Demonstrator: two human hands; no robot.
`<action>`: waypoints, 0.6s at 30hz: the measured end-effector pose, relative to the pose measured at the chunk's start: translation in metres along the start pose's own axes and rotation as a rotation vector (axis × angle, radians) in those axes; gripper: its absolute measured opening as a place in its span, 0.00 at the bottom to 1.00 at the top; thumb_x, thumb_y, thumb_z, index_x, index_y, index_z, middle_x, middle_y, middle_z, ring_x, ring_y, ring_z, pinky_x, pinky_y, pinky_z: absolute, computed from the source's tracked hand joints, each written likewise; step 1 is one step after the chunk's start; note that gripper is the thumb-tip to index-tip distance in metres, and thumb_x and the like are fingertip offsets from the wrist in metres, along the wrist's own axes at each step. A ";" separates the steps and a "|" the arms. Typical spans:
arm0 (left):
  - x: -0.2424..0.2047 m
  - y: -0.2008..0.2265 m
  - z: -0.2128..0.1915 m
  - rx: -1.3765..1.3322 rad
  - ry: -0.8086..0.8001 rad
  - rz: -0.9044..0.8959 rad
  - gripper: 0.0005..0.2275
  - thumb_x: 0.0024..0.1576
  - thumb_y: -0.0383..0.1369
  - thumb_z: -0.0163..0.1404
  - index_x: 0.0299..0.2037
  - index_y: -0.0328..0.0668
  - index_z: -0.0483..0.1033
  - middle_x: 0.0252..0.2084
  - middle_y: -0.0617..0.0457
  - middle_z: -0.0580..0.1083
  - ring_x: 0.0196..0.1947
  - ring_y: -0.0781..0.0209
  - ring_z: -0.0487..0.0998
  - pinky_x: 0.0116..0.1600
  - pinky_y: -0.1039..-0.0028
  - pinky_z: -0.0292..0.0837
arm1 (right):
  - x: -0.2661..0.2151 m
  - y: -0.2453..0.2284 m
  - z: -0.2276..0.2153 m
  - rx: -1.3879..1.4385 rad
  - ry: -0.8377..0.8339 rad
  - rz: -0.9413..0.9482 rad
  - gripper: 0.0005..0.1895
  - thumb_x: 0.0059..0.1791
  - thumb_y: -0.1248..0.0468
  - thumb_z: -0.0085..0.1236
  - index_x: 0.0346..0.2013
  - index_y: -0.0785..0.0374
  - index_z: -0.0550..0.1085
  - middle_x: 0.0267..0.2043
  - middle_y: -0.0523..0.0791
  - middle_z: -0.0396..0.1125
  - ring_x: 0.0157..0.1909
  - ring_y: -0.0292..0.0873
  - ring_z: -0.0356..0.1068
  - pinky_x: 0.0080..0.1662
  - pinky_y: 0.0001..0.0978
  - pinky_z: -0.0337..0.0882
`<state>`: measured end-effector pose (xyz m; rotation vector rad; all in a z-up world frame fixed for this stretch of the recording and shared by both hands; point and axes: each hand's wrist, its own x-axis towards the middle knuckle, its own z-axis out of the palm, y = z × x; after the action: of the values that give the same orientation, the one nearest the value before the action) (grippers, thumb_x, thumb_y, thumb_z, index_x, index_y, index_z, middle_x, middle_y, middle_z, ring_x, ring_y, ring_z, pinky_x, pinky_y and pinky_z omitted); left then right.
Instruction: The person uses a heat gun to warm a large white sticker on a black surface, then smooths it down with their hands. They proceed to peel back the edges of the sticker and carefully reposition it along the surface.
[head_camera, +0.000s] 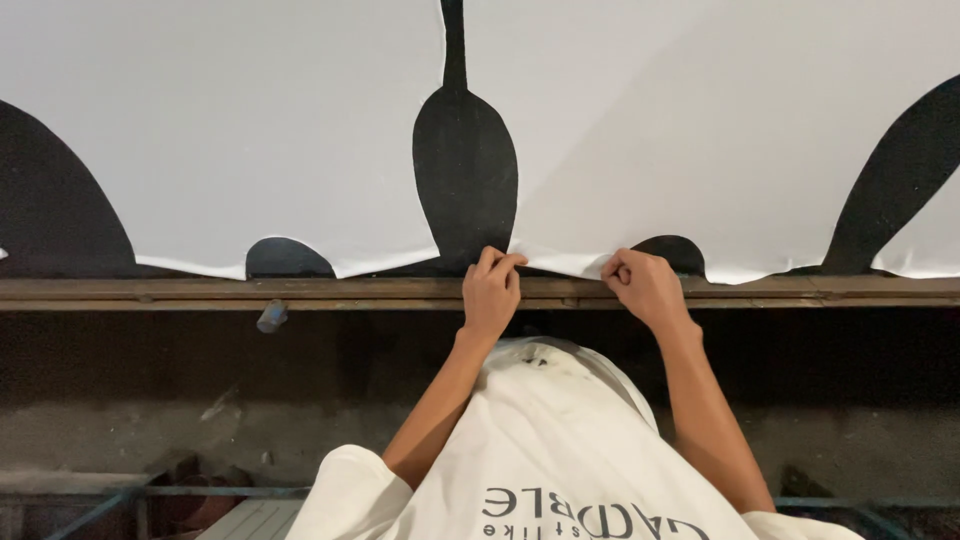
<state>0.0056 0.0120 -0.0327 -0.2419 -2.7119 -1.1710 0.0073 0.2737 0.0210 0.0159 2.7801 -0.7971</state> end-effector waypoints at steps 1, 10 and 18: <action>-0.001 0.000 0.001 0.018 0.014 0.001 0.10 0.56 0.21 0.50 0.34 0.53 0.75 0.34 0.62 0.65 0.29 0.58 0.76 0.37 0.71 0.72 | -0.001 -0.005 -0.010 0.066 -0.044 -0.010 0.06 0.44 0.71 0.64 0.34 0.61 0.79 0.21 0.43 0.64 0.28 0.48 0.70 0.37 0.42 0.74; 0.000 -0.008 0.009 0.075 0.050 -0.007 0.07 0.55 0.24 0.51 0.32 0.54 0.74 0.34 0.63 0.64 0.25 0.61 0.73 0.35 0.72 0.71 | 0.037 -0.066 -0.014 0.844 -0.155 0.131 0.13 0.57 0.61 0.52 0.52 0.65 0.78 0.43 0.53 0.76 0.46 0.45 0.76 0.51 0.40 0.76; 0.009 -0.002 -0.001 0.029 0.023 -0.088 0.04 0.52 0.24 0.52 0.33 0.46 0.73 0.30 0.58 0.65 0.23 0.55 0.75 0.32 0.70 0.73 | 0.049 -0.106 -0.004 0.847 -0.455 0.297 0.25 0.59 0.54 0.47 0.48 0.76 0.78 0.45 0.63 0.75 0.50 0.57 0.77 0.54 0.46 0.77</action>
<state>-0.0034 0.0105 -0.0308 -0.1059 -2.7428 -1.1483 -0.0497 0.1833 0.0675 0.3399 1.8014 -1.5783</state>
